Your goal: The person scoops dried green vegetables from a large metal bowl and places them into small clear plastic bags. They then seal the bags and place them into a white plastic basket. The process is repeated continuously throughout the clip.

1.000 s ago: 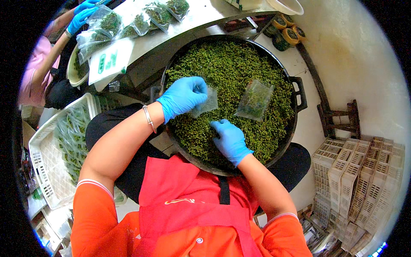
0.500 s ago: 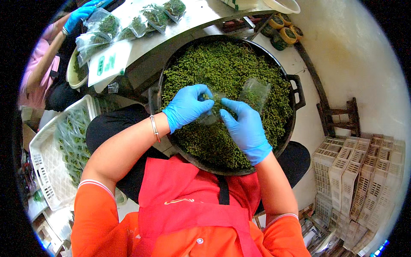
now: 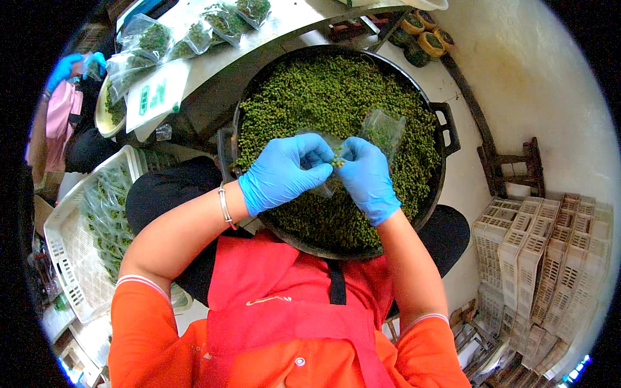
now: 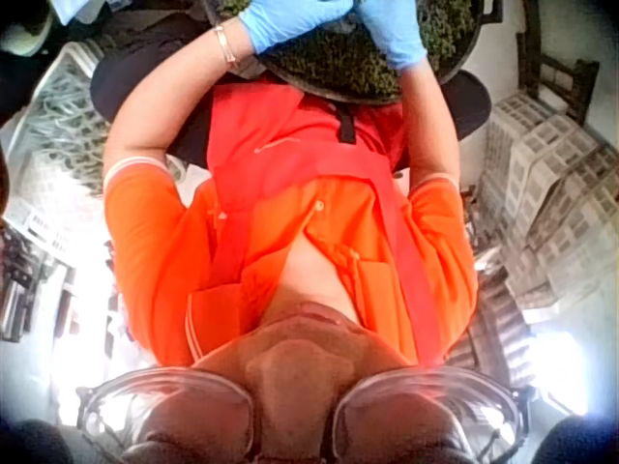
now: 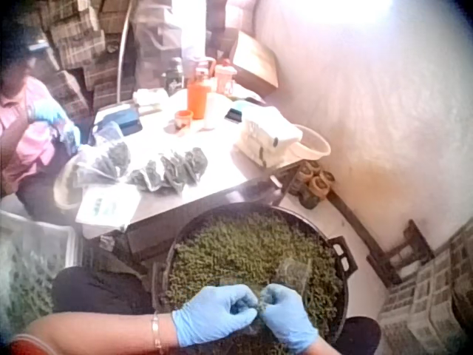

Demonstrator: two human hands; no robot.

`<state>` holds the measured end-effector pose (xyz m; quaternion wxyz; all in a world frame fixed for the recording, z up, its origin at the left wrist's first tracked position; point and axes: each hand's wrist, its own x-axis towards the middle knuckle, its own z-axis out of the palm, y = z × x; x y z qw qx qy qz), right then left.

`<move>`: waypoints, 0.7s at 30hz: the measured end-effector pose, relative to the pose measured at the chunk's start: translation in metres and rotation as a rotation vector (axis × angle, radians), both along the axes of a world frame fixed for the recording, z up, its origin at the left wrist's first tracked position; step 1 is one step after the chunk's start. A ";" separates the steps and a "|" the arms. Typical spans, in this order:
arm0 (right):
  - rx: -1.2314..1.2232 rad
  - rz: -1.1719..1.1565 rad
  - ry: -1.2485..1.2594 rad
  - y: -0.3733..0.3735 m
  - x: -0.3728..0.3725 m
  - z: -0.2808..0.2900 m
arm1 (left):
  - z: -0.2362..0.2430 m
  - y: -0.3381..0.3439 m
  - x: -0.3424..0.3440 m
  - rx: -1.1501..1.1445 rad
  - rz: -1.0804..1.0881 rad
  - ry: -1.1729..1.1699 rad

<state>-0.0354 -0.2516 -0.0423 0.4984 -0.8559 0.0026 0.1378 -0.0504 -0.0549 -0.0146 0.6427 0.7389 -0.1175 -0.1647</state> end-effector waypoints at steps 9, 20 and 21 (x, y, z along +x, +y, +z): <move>-0.698 0.663 -0.441 0.016 -0.054 -0.026 | 0.008 0.044 0.042 -0.121 0.178 0.082; -0.668 0.922 -0.409 -0.008 -0.044 -0.016 | 0.017 0.047 0.033 0.427 0.123 -0.141; -0.661 0.849 -0.343 -0.004 -0.038 -0.022 | 0.014 0.043 0.033 0.456 0.109 -0.145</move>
